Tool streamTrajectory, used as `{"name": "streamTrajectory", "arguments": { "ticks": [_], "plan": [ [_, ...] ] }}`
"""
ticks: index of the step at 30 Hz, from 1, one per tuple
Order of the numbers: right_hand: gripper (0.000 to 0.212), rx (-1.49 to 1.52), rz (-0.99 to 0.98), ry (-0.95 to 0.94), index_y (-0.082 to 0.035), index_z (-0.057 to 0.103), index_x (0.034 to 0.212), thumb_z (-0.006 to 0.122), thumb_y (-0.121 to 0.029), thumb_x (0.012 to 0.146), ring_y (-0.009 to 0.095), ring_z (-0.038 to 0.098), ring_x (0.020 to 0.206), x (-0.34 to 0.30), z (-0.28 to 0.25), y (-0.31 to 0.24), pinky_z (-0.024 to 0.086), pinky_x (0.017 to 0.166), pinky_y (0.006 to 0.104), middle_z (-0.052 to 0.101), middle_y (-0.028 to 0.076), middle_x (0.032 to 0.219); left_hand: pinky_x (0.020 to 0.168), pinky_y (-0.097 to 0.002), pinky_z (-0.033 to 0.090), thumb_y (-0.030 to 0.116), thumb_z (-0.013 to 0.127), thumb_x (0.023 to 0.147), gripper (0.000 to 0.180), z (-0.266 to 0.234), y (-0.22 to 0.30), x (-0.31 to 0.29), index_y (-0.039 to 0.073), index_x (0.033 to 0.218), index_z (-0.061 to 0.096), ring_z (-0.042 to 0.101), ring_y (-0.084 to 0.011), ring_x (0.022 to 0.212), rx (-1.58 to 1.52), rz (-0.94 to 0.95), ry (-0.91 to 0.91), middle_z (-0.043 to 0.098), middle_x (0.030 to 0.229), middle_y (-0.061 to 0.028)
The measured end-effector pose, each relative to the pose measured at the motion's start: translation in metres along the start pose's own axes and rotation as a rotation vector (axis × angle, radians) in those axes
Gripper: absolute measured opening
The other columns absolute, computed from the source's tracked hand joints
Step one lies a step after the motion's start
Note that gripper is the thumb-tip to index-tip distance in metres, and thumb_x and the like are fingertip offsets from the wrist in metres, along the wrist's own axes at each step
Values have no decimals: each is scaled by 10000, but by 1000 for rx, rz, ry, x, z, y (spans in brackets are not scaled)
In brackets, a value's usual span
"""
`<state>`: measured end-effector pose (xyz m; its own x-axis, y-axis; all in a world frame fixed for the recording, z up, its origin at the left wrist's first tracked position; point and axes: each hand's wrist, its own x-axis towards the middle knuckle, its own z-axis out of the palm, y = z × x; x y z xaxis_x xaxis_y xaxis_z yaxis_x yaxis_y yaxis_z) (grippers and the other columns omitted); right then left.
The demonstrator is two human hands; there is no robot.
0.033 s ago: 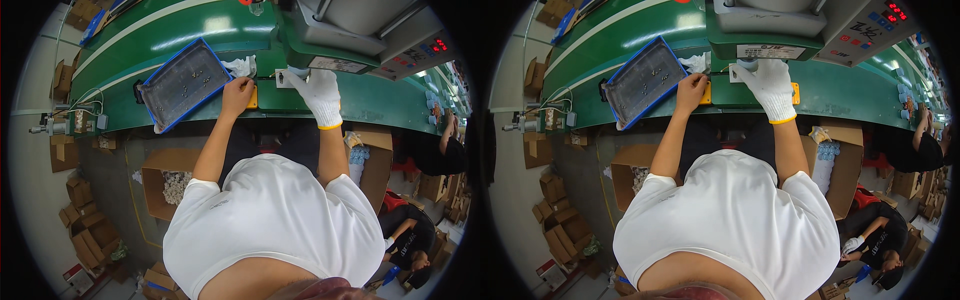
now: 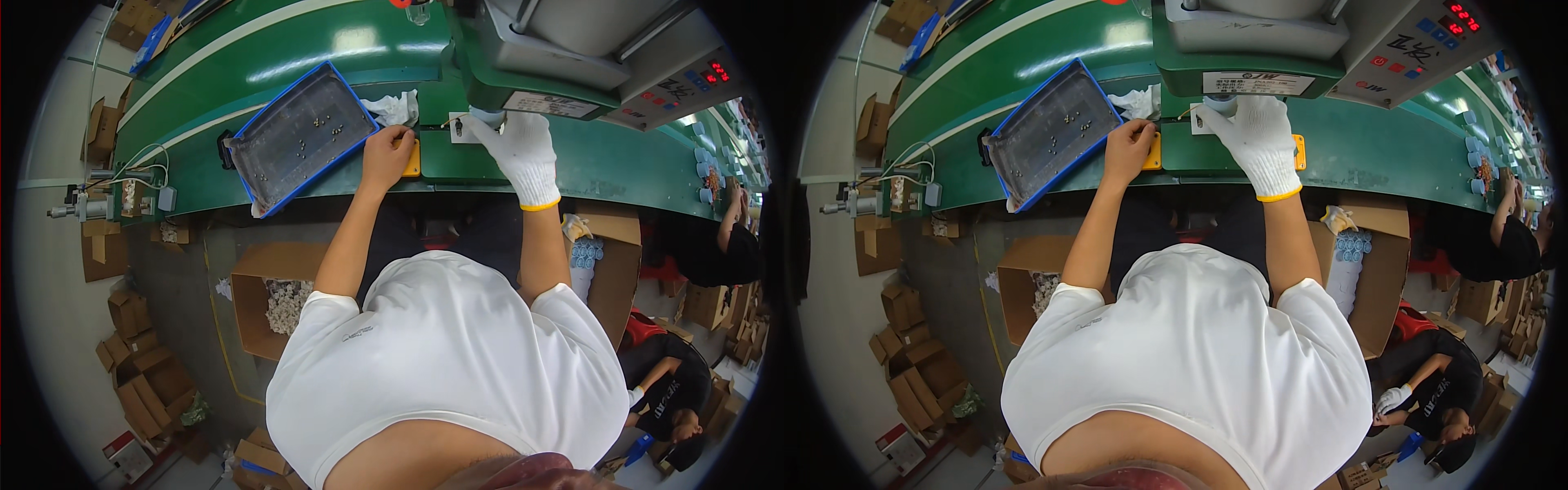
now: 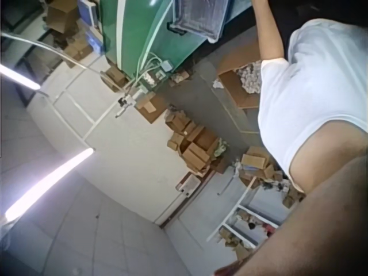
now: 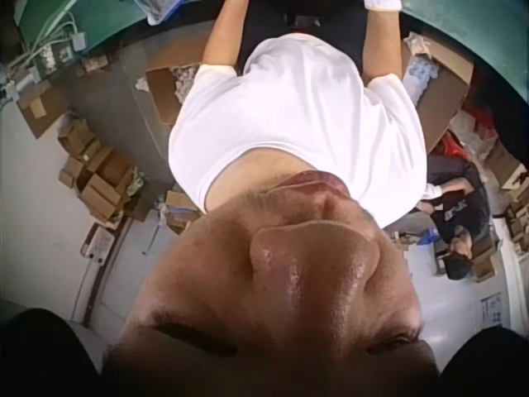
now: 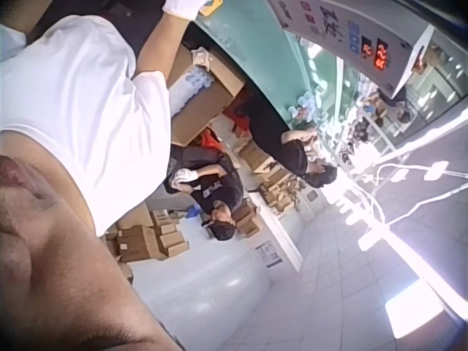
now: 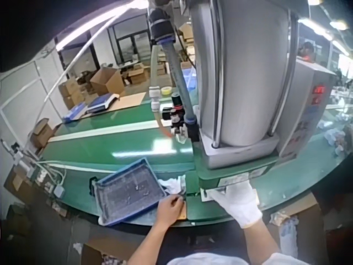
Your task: Operating a machine to assemble or test small metal components on a production line.
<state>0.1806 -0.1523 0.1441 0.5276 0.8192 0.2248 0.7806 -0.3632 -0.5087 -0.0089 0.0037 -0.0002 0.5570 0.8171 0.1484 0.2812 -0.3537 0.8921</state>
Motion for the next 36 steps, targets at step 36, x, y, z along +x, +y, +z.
{"name": "streamTrajectory", "arguments": {
  "ticks": [36],
  "plan": [
    [188,85,-309,549,18,740,1035,746,49,850,419,743,898,-72,34,152,610,862,449,769,189,992,974,-478,545,14,675,947,97,-45,11,-39,6,1043,664,688,-408,1105,426,639,-70,725,1207,-174]
  ]
}}
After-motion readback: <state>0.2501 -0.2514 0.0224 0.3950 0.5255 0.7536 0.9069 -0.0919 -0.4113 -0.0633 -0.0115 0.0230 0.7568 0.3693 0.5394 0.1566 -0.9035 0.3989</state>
